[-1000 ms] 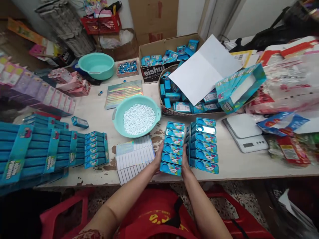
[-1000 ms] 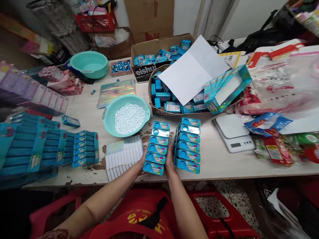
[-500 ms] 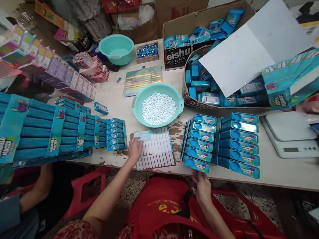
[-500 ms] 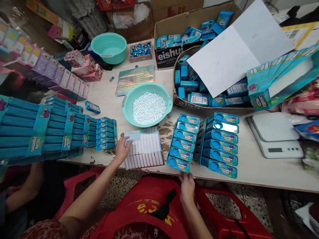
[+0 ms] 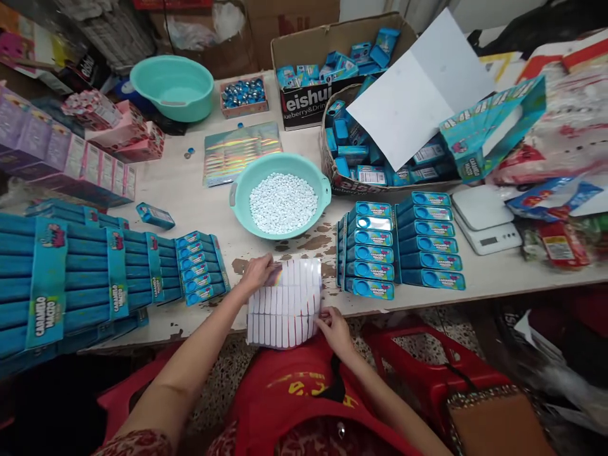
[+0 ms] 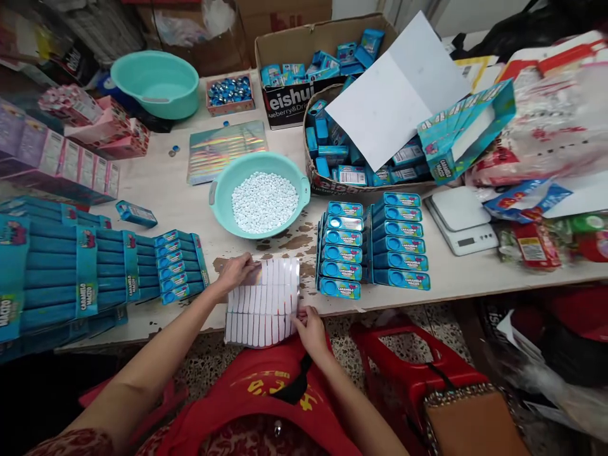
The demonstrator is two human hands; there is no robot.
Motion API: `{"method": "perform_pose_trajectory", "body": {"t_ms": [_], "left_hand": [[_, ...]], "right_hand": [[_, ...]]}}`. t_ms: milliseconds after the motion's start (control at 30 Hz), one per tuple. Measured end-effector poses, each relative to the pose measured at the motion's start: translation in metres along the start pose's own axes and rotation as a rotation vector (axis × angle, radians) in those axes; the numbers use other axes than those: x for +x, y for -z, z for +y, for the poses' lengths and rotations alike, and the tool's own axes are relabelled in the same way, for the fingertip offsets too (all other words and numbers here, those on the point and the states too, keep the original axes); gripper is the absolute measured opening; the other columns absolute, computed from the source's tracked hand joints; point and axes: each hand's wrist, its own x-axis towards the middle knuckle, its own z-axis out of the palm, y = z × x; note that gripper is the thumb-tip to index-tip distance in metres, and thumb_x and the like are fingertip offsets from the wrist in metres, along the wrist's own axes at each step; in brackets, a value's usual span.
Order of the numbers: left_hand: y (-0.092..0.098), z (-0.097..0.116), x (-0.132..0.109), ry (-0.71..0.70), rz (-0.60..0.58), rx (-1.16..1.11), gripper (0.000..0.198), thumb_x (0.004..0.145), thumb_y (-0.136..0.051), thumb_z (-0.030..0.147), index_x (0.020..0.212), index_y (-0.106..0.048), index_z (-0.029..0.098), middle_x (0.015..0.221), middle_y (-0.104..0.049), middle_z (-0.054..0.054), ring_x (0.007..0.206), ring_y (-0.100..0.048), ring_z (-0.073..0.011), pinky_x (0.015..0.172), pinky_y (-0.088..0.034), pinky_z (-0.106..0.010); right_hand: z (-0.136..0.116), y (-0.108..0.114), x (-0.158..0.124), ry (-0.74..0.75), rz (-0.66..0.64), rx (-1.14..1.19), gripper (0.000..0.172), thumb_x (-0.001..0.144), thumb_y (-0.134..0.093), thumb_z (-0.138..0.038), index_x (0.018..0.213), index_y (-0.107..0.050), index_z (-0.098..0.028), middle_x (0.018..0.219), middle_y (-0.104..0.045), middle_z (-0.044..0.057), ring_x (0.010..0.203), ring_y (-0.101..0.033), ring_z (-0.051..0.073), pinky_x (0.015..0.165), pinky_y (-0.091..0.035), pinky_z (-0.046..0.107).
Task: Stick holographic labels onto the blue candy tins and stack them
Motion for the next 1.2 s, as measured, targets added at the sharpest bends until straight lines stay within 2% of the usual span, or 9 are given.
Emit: {"method": "perform_pose_trajectory", "body": {"t_ms": [100, 200, 333, 500, 567, 633, 800, 967, 1200], "left_hand": [[0.003, 0.008, -0.018, -0.247, 0.01, -0.052, 0.014, 0.087, -0.044, 0.026, 0.085, -0.056, 0.021, 0.082, -0.063, -0.003, 0.081, -0.056, -0.0188, 0.077, -0.038, -0.029], [0.0, 0.015, -0.032, -0.384, -0.004, -0.056, 0.014, 0.088, -0.044, 0.024, 0.087, -0.058, 0.021, 0.084, -0.065, -0.004, 0.082, -0.058, -0.019, 0.08, -0.037, -0.031], [-0.007, 0.017, -0.04, -0.433, -0.089, -0.121, 0.019, 0.089, -0.043, 0.024, 0.092, -0.061, 0.023, 0.087, -0.067, -0.004, 0.081, -0.06, -0.0178, 0.08, -0.039, -0.031], [-0.003, 0.016, -0.033, -0.364, -0.057, -0.137, 0.023, 0.088, -0.044, 0.025, 0.096, -0.066, 0.023, 0.087, -0.069, -0.005, 0.084, -0.062, -0.0197, 0.081, -0.041, -0.03], [-0.001, 0.019, -0.028, -0.319, -0.056, -0.135, 0.025, 0.088, -0.045, 0.027, 0.096, -0.068, 0.022, 0.086, -0.07, -0.006, 0.083, -0.063, -0.0207, 0.078, -0.042, -0.029], [0.0, 0.025, -0.024, -0.279, -0.073, -0.13, 0.026, 0.087, -0.046, 0.028, 0.095, -0.069, 0.022, 0.087, -0.071, -0.006, 0.082, -0.063, -0.0209, 0.074, -0.043, -0.028], [0.007, 0.036, -0.016, -0.244, -0.06, -0.062, 0.026, 0.086, -0.046, 0.025, 0.098, -0.069, 0.023, 0.089, -0.072, -0.006, 0.084, -0.064, -0.0205, 0.074, -0.043, -0.027], [0.018, 0.036, -0.011, -0.25, -0.1, -0.061, 0.027, 0.086, -0.047, 0.025, 0.1, -0.069, 0.021, 0.093, -0.072, -0.006, 0.086, -0.064, -0.0213, 0.073, -0.042, -0.027], [0.013, 0.037, -0.009, -0.206, -0.14, -0.153, 0.027, 0.084, -0.047, 0.028, 0.099, -0.069, 0.022, 0.097, -0.071, -0.004, 0.09, -0.063, -0.0205, 0.075, -0.043, -0.026]], "right_hand": [[0.003, 0.0, -0.016, -0.083, 0.012, -0.066, 0.033, 0.066, -0.064, -0.046, 0.083, -0.058, -0.018, 0.074, -0.064, 0.004, 0.057, -0.057, 0.017, 0.056, -0.043, 0.028], [0.006, -0.001, -0.023, -0.129, 0.017, -0.3, 0.022, 0.071, -0.062, -0.042, 0.074, -0.059, -0.02, 0.071, -0.065, 0.004, 0.064, -0.06, 0.02, 0.057, -0.04, 0.027], [0.012, 0.002, -0.026, -0.175, -0.013, -0.462, 0.017, 0.078, -0.056, -0.036, 0.07, -0.062, -0.022, 0.08, -0.068, 0.006, 0.072, -0.062, 0.021, 0.06, -0.04, 0.027], [-0.003, 0.029, -0.033, -0.287, -0.157, -0.618, 0.013, 0.077, -0.06, -0.031, 0.072, -0.066, -0.02, 0.077, -0.069, 0.009, 0.071, -0.063, 0.023, 0.057, -0.038, 0.028], [-0.022, 0.041, -0.037, -0.194, -0.147, -0.655, 0.018, 0.08, -0.058, -0.034, 0.071, -0.064, -0.021, 0.076, -0.067, 0.008, 0.069, -0.062, 0.022, 0.057, -0.038, 0.028], [-0.043, 0.045, -0.035, 0.007, -0.114, -0.585, 0.022, 0.086, -0.05, -0.036, 0.076, -0.063, -0.021, 0.079, -0.065, 0.006, 0.071, -0.062, 0.02, 0.062, -0.041, 0.028], [-0.086, 0.014, 0.003, 0.432, 0.015, -0.328, 0.031, 0.089, -0.045, -0.03, 0.117, -0.054, -0.019, 0.105, -0.056, 0.011, 0.087, -0.059, 0.021, 0.077, -0.049, 0.032], [-0.1, -0.023, 0.042, 0.427, 0.079, -0.585, 0.049, 0.084, -0.055, -0.023, 0.132, -0.044, -0.017, 0.112, -0.052, 0.016, 0.103, -0.05, 0.03, 0.084, -0.048, 0.042], [-0.094, -0.035, 0.038, 0.464, 0.035, -0.839, 0.051, 0.087, -0.054, -0.026, 0.135, -0.041, -0.016, 0.128, -0.048, 0.016, 0.107, -0.048, 0.029, 0.085, -0.048, 0.041]]}}
